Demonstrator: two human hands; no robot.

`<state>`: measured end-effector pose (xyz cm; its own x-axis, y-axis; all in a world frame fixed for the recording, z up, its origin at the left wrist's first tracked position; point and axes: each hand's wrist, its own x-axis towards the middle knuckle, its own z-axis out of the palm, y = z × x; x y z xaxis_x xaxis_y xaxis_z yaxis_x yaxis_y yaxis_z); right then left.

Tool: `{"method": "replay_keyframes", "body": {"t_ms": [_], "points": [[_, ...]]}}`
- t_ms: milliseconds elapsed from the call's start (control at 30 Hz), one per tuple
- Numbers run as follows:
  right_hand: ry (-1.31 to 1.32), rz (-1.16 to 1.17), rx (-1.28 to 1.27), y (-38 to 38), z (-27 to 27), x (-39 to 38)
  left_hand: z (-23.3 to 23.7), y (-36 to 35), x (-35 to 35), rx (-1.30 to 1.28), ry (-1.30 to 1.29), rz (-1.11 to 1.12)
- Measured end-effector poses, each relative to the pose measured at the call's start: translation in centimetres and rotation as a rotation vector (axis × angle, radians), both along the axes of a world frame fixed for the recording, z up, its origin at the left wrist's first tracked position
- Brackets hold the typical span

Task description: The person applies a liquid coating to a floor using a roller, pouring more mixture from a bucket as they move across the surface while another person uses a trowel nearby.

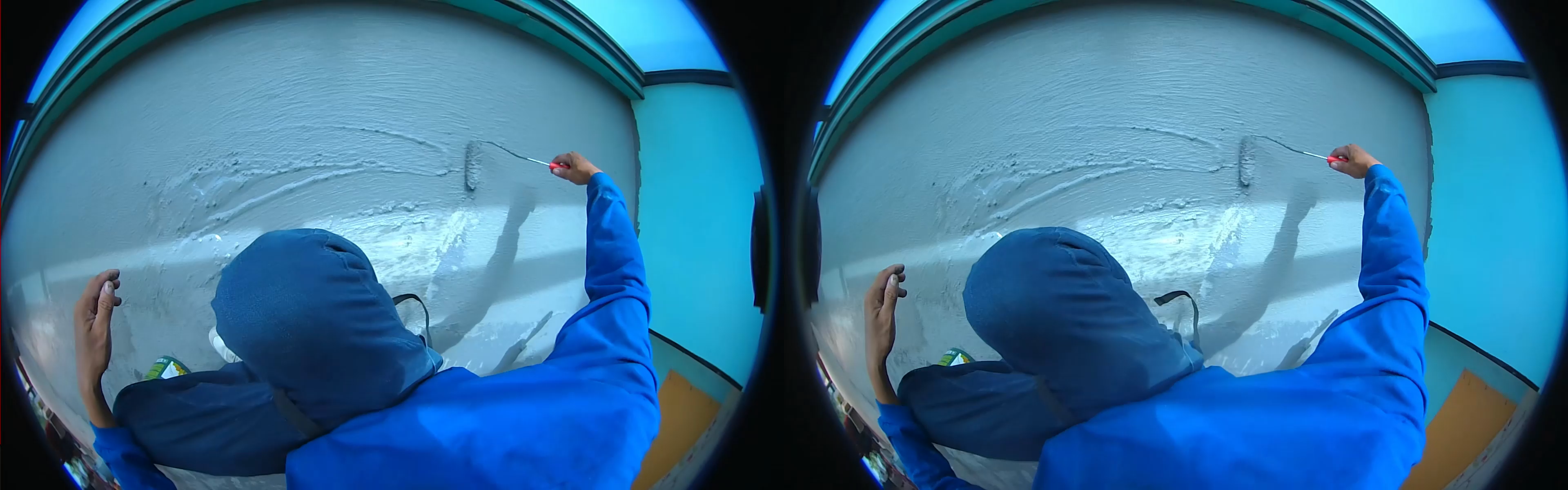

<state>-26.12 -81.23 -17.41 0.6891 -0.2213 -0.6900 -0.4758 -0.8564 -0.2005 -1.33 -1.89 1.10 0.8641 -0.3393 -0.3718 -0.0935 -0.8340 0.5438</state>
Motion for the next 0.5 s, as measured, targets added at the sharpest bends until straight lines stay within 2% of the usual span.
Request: {"method": "replay_keyframes", "body": {"t_ms": [200, 367, 500], "points": [[-0.139, 0.263, 0.098, 8.9, -2.6, 11.9, 1.8, -0.7, -0.2, -0.022, -0.034, 0.004], [-0.239, 0.471, 0.154, 23.1, -3.1, 22.5, 3.2, 0.3, -1.0, -0.014, -0.126, -0.011], [-0.292, 0.600, 0.274, 35.5, -5.0, 28.6, 4.0, 2.0, 0.5, 0.002, -0.035, 0.032]]}}
